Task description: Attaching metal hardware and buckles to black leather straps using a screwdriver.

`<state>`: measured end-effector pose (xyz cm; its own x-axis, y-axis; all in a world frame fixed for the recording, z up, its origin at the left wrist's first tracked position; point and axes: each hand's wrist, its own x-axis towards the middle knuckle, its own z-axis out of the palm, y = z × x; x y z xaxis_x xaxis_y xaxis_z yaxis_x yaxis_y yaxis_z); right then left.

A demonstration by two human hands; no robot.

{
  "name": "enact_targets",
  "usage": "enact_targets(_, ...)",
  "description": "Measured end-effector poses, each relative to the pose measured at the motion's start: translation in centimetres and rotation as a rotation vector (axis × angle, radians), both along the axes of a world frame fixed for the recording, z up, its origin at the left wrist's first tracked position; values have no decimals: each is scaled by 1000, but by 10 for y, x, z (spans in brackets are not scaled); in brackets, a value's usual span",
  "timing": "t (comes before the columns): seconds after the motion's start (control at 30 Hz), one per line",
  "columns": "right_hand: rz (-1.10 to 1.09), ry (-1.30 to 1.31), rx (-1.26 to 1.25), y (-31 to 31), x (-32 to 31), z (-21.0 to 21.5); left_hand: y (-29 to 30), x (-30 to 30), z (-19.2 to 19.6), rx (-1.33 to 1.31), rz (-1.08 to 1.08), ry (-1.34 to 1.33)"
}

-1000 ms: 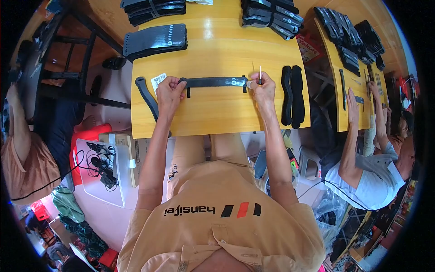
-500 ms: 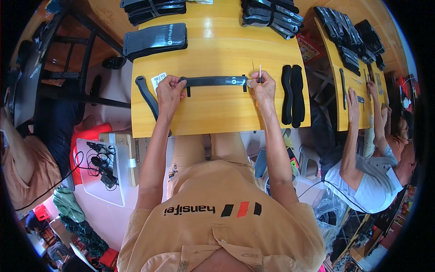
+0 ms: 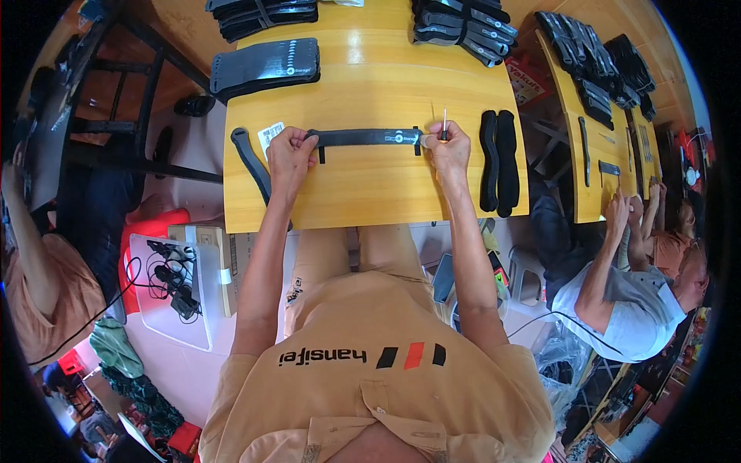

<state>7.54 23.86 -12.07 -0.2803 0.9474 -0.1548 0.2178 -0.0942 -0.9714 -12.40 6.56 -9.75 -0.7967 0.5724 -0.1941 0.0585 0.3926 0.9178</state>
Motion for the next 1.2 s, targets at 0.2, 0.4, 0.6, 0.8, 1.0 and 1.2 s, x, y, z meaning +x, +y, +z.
enact_targets(0.2, -10, -13, 0, -1, 0, 3, 0, 1, 2, -5, 1, 14)
enact_targets(0.4, -22, -30, 13, -2, -1, 3, -1, -1, -5, 9, -2, 12)
enact_targets(0.6, -20, -24, 19, -1, -1, 1, 0, 1, -1, 12, 9, 11)
enact_targets(0.8, -19, -2, 18, 0, -1, 0, 0, 3, 1, 28, 14, 32)
enact_targets(1.0, -20, -65, 47, -2, -1, 2, 0, 2, -2, 30, 19, 20)
enact_targets(1.2, -11, -84, 60, -1, 0, 3, 1, 4, 1, 7, 21, 51)
